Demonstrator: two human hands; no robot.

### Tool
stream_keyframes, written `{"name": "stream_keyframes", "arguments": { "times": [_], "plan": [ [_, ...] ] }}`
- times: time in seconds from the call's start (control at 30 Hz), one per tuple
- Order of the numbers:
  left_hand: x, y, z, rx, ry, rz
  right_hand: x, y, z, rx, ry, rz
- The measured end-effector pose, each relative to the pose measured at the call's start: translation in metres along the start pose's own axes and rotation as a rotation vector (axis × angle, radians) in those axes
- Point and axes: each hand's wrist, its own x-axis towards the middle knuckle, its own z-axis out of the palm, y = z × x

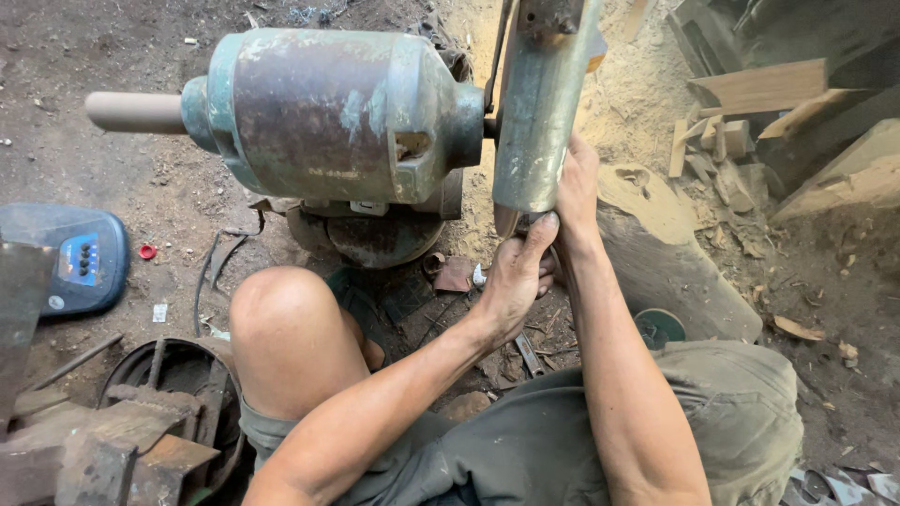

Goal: The person sits on the ground and uses a bench grinder to smooth and shape a small piece of wood. They hold the wood with both hands, pressing it against the spinning wheel and rotating it to work different edges.

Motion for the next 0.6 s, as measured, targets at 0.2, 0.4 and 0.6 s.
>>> {"name": "stream_keyframes", "arguments": {
  "times": [0.2, 0.4, 0.6],
  "plan": [
    [-0.001, -0.002, -0.001, 0.029, 0.007, -0.012, -0.003, -0.006, 0.003, -0.006, -0.002, -0.028],
    [-0.013, -0.002, -0.003, 0.073, -0.011, -0.050, -0.012, 0.000, 0.005, -0.047, 0.014, -0.003],
    [-0.026, -0.005, -0.002, 0.047, -0.026, -0.052, -0.026, 0.002, 0.005, -0.122, 0.033, 0.036]
  ]
}}
